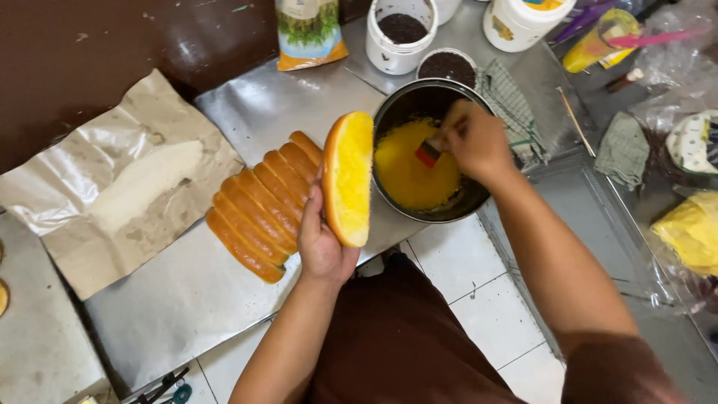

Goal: Brushing individual slices of bread with a yellow liquid coating using a pastry brush and arranging them on a metal tray.

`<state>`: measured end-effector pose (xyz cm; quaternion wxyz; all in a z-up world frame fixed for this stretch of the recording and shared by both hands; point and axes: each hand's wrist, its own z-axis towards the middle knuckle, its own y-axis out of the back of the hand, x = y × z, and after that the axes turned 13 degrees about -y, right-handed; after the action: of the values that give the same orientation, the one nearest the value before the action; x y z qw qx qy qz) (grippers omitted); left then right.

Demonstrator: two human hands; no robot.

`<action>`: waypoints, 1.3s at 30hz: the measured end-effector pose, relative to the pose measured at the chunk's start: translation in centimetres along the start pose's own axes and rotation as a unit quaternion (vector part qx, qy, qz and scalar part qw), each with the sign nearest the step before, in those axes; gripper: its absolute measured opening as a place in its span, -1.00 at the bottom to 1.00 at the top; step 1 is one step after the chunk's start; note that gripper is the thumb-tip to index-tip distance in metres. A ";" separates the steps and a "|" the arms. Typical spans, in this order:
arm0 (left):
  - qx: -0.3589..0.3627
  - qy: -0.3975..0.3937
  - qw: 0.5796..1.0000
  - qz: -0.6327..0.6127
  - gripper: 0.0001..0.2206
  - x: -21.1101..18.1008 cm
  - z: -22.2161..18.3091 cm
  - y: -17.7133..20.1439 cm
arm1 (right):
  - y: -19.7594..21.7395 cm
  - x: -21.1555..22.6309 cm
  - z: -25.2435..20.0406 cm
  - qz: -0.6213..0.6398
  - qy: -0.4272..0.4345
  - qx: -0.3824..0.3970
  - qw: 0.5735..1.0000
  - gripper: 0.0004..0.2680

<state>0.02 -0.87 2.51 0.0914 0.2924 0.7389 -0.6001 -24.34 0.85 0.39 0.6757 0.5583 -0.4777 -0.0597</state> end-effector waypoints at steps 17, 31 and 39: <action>-0.008 -0.005 1.000 0.008 -0.53 1.5 -0.1 -0.9 | 1.8 3.2 -6.6 0.583 -0.135 0.129 0.790 -0.94; 0.005 -0.045 0.999 0.024 -0.51 0.6 0.5 -0.6 | 5.0 3.0 -10.5 0.310 0.285 -0.016 0.907 -0.91; 0.031 -0.038 0.998 0.043 -0.51 1.2 -0.1 -1.2 | 1.6 2.3 -0.4 -0.139 -0.022 0.109 0.984 -0.87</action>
<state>-1.57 -0.57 2.99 0.1359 0.3032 0.7025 -0.6293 -23.60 0.31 3.03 0.5848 0.6886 -0.4136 -0.1130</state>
